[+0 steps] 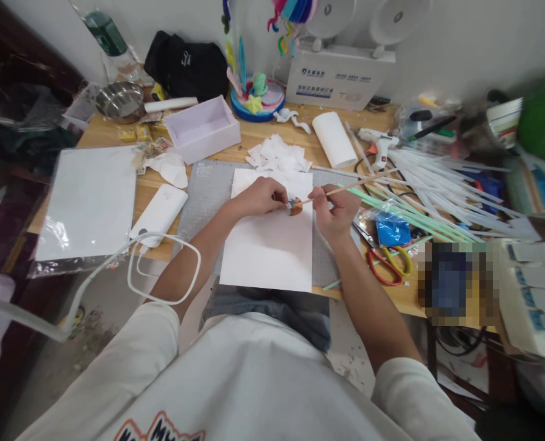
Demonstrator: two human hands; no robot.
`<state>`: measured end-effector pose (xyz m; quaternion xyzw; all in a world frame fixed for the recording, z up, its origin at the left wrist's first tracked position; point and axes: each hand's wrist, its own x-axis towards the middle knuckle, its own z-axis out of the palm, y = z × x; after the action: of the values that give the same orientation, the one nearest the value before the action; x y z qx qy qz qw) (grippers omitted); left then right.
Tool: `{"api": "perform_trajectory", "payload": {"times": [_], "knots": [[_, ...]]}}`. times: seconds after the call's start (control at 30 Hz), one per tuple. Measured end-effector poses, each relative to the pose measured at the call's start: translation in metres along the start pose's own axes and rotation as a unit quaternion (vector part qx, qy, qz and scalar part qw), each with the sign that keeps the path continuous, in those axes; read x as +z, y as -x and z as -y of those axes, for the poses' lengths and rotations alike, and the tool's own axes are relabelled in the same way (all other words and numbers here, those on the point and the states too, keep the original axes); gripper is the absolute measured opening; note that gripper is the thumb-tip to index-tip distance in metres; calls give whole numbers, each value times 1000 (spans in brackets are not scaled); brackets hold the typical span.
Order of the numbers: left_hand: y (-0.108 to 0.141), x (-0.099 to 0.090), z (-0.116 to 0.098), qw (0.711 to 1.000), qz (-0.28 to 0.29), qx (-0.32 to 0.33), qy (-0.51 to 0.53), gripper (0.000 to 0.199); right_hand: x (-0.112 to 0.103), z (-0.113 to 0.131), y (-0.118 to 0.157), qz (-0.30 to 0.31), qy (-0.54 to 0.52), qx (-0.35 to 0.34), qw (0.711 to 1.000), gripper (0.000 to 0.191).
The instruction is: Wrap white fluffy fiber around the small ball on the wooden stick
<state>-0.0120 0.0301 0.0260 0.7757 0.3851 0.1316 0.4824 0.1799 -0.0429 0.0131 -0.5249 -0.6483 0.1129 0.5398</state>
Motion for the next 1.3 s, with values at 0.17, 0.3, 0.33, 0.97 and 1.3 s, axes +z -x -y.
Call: {"api": "perform_trajectory", "payload": {"times": [0.17,0.3,0.33,0.97,1.3], "knots": [[0,0,1,1000,-8,14,3,8,2,1,2,69,38,-74,994,39],[0,-1,3,1000,-4,13,4,9,8,-2,5,91,39,-100,990,34],[0,-1,3,1000,0,12,5,9,8,-3,6,95,40,-103,989,34],[1,-6,7,999,29,2,19,17,11,6,5,158,149,-140,966,39],[6,-27,6,984,-118,-17,133,15,31,26,-11,264,180,-107,941,39]]}}
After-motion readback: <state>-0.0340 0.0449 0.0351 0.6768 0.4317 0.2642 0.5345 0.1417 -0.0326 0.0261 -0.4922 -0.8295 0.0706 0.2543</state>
